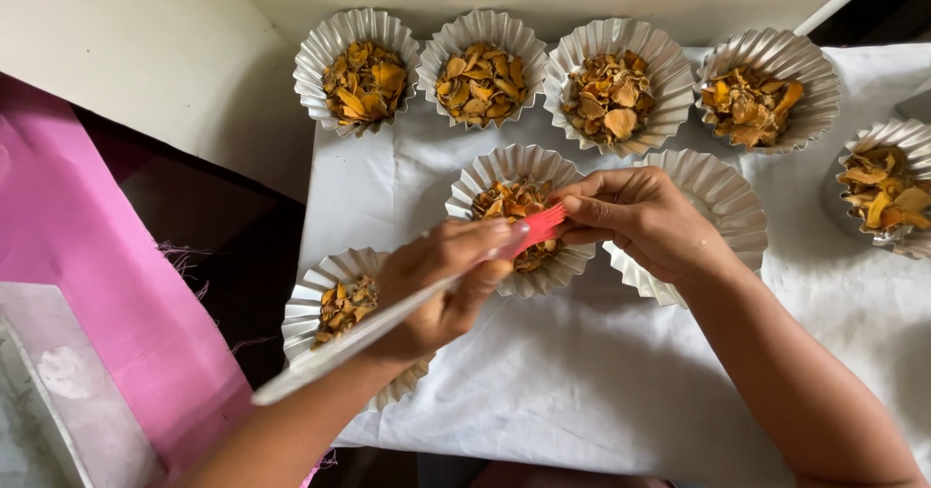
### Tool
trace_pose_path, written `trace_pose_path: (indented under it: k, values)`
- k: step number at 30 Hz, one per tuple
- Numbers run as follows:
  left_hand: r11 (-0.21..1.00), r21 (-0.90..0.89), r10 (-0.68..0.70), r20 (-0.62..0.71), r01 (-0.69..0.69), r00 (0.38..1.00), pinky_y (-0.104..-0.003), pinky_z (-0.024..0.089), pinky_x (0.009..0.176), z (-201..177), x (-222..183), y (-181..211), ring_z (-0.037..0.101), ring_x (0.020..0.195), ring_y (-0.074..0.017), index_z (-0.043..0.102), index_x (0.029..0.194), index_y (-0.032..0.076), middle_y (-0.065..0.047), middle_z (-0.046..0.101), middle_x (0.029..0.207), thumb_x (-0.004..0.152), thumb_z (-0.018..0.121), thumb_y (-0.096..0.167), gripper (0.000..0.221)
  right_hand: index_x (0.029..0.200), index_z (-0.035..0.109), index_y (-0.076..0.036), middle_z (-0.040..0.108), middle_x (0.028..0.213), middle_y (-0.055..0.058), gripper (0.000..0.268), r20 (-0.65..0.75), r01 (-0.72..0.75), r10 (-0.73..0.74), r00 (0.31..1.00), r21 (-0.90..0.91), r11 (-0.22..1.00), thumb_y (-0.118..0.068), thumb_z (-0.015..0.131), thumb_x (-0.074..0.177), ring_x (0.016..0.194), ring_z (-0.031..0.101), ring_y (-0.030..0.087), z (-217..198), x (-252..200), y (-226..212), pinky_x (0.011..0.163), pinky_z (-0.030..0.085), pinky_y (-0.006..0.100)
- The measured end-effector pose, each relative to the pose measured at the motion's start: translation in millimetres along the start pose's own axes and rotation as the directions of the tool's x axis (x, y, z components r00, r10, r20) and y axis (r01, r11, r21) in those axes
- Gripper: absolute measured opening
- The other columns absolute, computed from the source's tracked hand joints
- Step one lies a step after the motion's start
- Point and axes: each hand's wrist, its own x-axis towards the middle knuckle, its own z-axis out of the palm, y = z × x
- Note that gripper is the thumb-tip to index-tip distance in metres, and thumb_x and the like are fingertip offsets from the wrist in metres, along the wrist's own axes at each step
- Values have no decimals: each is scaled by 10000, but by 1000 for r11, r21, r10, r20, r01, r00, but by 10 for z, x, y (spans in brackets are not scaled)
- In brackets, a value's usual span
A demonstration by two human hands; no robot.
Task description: Applying syrup to dried tea leaves in cupcake liners using a silicone brush
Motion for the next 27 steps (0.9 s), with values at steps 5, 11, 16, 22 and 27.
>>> trace_pose_path:
  k: [5, 11, 16, 22, 27]
  values:
    - [995, -65, -78, 0, 78, 997, -365, 649, 699, -41, -127, -236, 768, 820, -288, 750, 1126, 44, -122, 774, 917, 984, 695, 187, 208, 1016, 702, 153, 750, 886, 323, 169, -15, 36, -38, 999, -109, 993, 54, 701, 879, 795, 776, 363, -113, -109, -326, 700, 664, 442]
    - [985, -28, -169, 115, 173, 979, -327, 659, 893, -201, 3, -181, 759, 1055, -273, 628, 1245, 6, -156, 725, 1158, 1073, 558, 227, 288, 1053, 845, -201, 866, 923, -56, 276, 32, 34, -26, 999, -996, 81, -299, 774, 805, 769, 802, 76, -784, -436, -931, 762, 613, 236]
    - [984, -7, -178, 112, 180, 978, -331, 629, 946, -147, 7, -199, 752, 1043, -258, 652, 1206, -15, -151, 741, 1137, 1059, 580, 199, 270, 1124, 803, -396, 862, 1012, -181, 320, -385, -295, 223, 895, -889, -351, -544, 625, 904, 832, 826, 74, -692, -370, -993, 794, 621, 255]
    - [989, 62, -137, 102, 131, 985, -321, 641, 848, -235, 62, -205, 762, 997, -261, 649, 1204, -7, -144, 740, 1112, 1069, 563, 206, 267, 1114, 778, -152, 820, 938, 23, 253, 282, 278, -150, 947, -959, -48, -292, 690, 923, 780, 801, 147, -344, -354, -747, 764, 674, 283]
    - [994, 57, -90, 2, 90, 996, -346, 642, 758, -220, 136, -199, 768, 860, -261, 701, 1114, -13, -134, 754, 953, 1046, 601, 142, 197, 1106, 763, -111, 774, 925, 70, 218, 451, 462, -282, 847, -887, -31, -197, 716, 912, 796, 757, 233, 283, 51, -132, 744, 616, 374]
